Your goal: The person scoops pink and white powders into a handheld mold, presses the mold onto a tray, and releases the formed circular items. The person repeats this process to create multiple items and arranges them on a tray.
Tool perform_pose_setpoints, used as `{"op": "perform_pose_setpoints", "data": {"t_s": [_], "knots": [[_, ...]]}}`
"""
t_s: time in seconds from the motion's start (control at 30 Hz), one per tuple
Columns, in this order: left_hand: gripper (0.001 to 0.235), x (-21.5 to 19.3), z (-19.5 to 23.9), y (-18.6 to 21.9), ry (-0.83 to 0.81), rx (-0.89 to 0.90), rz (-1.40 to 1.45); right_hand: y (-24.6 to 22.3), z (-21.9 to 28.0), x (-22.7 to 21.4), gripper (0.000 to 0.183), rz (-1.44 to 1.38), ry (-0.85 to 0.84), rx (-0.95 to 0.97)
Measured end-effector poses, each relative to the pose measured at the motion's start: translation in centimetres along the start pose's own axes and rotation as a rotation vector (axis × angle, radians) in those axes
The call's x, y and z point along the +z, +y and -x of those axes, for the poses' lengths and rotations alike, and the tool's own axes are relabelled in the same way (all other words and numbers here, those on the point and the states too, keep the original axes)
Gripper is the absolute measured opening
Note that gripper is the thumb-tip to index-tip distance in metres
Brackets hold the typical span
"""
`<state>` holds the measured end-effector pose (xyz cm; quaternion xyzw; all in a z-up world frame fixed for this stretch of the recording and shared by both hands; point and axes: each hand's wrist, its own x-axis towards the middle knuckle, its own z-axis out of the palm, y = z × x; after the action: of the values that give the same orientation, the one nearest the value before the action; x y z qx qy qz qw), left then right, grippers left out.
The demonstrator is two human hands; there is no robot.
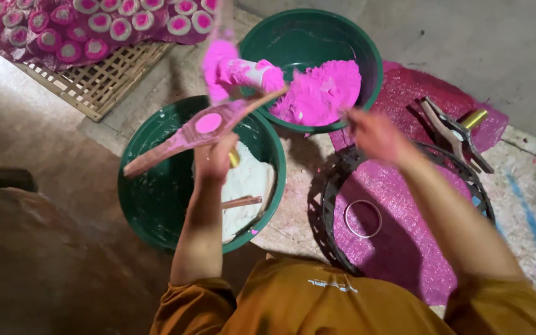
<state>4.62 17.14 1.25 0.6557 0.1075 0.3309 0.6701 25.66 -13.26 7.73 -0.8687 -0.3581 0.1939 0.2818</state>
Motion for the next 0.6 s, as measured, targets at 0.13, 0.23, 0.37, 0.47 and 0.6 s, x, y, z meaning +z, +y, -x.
{"op": "perform_pose_setpoints", "data": {"t_s": [0.13,0.23,0.37,0.47,0.6], "knots": [[0.03,4.1,3.3,-0.4,-0.303,-0.377,0.477,-4.7,-3.9,-4.0,0.052,0.289,0.453,-0.5],[0.037,8.0,7.9,1.6,-0.622,-0.566,0.762,-8.3,0.9,-1.4,0.064,-0.921,0.166,-0.73],[0.05,11.9,10.8,3.7,-0.934,-0.855,1.046,-9.4,9.6,2.3,0.078,-1.762,0.094,-0.855],[0.05,13.3,11.9,4.3,-0.96,-0.783,0.788,-8.6,14.7,1.3,0.078,-1.663,0.259,-0.869],[0.059,14.8,12.9,5.8,-1.009,-0.386,0.337,-8.6,18.6,-2.7,0.087,-1.52,0.303,-0.702]]}}
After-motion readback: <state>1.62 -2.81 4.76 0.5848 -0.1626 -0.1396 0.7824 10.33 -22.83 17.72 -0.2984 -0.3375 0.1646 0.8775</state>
